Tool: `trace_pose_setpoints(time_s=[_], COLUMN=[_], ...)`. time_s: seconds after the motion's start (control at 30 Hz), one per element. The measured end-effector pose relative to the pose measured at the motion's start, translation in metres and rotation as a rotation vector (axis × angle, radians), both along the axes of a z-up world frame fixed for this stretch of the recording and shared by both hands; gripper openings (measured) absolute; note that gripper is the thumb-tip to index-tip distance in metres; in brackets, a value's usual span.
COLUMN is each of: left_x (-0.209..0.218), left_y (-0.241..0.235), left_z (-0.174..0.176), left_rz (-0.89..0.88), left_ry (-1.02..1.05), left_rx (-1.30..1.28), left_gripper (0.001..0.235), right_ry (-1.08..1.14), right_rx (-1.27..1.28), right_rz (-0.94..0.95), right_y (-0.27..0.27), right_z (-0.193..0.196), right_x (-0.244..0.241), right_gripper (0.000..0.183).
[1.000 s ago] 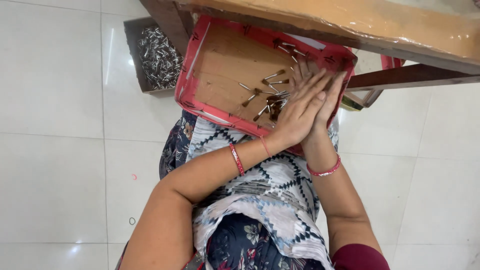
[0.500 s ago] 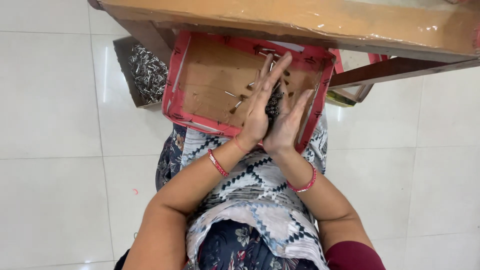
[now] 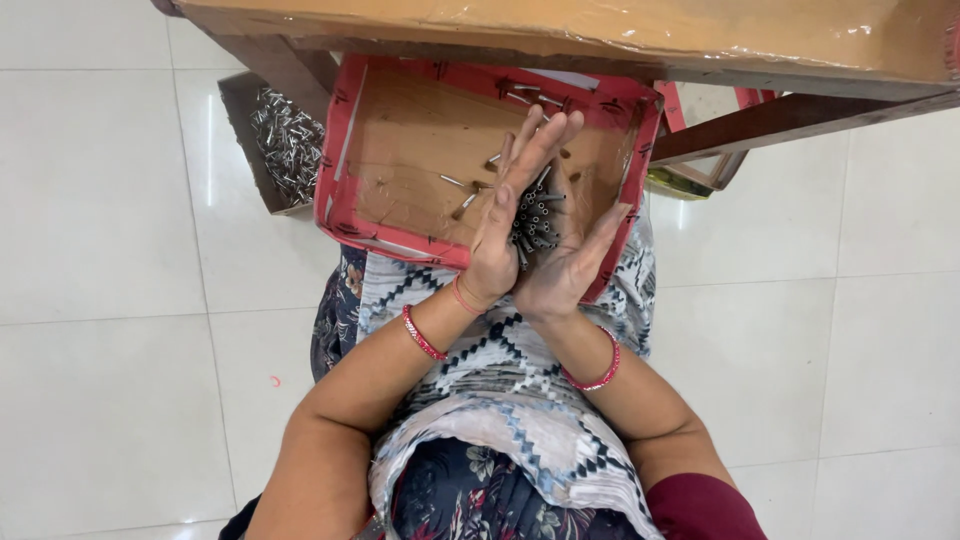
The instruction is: The person assembles cosmetic brushes at a workbench. They press bristle bundles into metal ferrules against a perforated disc, gather and align the ferrules, secure bundles with rubber bands, and place finished brushes onto a red tray on their lap.
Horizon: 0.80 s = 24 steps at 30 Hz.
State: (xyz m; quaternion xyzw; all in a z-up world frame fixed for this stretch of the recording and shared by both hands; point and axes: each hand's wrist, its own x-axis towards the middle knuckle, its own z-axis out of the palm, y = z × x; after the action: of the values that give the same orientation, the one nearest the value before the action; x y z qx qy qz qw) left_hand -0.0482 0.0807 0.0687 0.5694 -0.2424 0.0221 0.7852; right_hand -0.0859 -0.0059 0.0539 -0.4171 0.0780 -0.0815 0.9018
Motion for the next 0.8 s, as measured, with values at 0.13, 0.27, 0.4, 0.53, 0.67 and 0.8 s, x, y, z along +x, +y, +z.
trace_pose_setpoints(time_s=[0.13, 0.27, 0.4, 0.53, 0.67, 0.8], left_x=[-0.001, 0.001, 0.001, -0.005, 0.013, 0.024], left_y=[0.003, 0.003, 0.003, -0.003, -0.016, -0.016], left_z=[0.004, 0.004, 0.006, 0.0, -0.041, -0.028], left_rz=[0.015, 0.036, 0.043, 0.086, 0.152, 0.298], left_ry=[-0.016, -0.02, -0.017, -0.087, -0.033, -0.066], left_rx=[0.096, 0.179, 0.195, 0.252, 0.333, 0.532], left_gripper=[0.075, 0.076, 0.077, 0.067, 0.05, 0.052], right_ry=[0.039, 0.044, 0.069, 0.033, 0.048, 0.169], right_rx=[0.083, 0.171, 0.206, 0.125, -0.079, -0.208], right_rz=[0.018, 0.039, 0.029, 0.022, 0.032, -0.049], right_y=[-0.002, -0.003, -0.005, -0.009, -0.002, -0.018], right_z=[0.004, 0.005, -0.002, -0.004, -0.036, -0.05], right_x=[-0.001, 0.0, 0.001, 0.011, 0.021, 0.045], right_gripper=[0.101, 0.1, 0.101, 0.097, 0.086, 0.085])
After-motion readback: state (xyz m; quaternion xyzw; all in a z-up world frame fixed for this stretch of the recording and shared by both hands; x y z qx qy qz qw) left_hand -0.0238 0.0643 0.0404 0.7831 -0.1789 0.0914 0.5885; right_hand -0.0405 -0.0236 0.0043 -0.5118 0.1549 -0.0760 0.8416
